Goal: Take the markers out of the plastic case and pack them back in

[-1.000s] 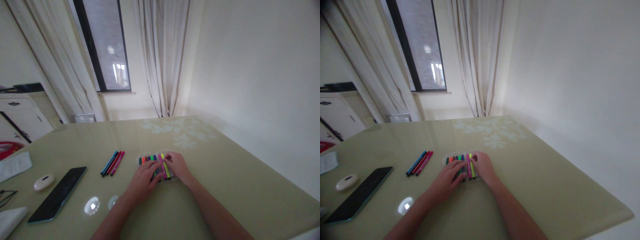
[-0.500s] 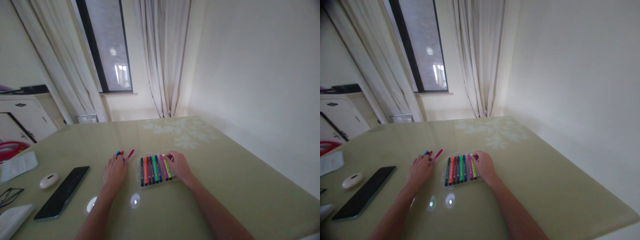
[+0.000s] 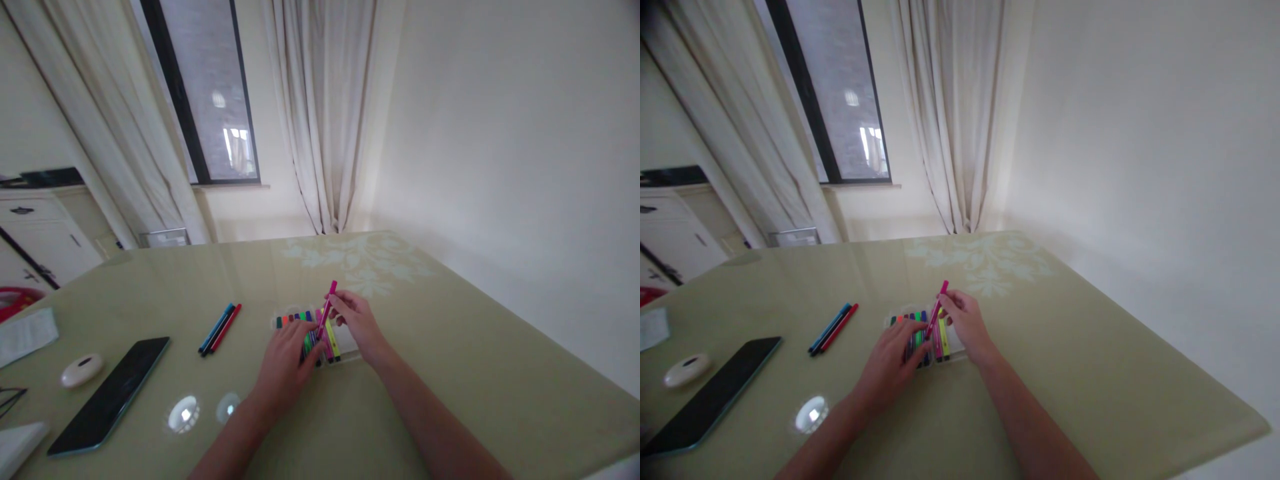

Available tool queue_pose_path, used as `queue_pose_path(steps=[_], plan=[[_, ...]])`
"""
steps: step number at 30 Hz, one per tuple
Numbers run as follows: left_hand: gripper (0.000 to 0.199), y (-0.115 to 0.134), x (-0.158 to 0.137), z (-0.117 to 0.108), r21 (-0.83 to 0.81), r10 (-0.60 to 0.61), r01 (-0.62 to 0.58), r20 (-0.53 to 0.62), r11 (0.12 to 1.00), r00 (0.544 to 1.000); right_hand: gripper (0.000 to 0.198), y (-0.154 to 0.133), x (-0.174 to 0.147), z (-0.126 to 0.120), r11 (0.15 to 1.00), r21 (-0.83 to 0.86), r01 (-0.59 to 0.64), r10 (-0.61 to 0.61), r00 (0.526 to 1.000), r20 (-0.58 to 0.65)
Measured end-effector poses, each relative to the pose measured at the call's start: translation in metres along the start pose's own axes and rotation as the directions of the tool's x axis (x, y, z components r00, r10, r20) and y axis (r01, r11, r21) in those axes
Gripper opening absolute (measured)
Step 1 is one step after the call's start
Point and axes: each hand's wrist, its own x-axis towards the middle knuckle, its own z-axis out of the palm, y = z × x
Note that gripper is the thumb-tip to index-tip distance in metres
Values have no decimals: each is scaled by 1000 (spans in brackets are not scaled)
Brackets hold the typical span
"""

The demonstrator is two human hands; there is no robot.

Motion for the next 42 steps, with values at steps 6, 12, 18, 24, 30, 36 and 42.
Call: queue_pose_path(steps=[6,12,18,24,30,36,42], plan=[[40,6,-6,14,184,140,-187,242,965,960,30,0,9,-34,939,-343,-37,14,997,-71],[38,7,-4,12,198,117,-174,270,965,956,10,8,3,-22,872,-474,-121,125,992,-23],[44,7,-6,13,230,135,-206,290,951,947,9,11,0,-14,751,-657,-65,53,998,-39],[47,9,-6,15,253,140,-216,288,943,947,10,9,0,-12,663,-749,-24,11,1000,-22],[47,9,-6,14,251,139,-217,295,943,945,10,11,0,-11,644,-764,-21,-1,1000,-28],[46,8,-7,16,249,139,-213,284,945,949,10,10,0,-11,643,-765,-26,7,1000,-28],[45,7,-7,19,264,131,-207,277,942,952,11,10,0,-10,619,-785,-26,10,1000,-26]])
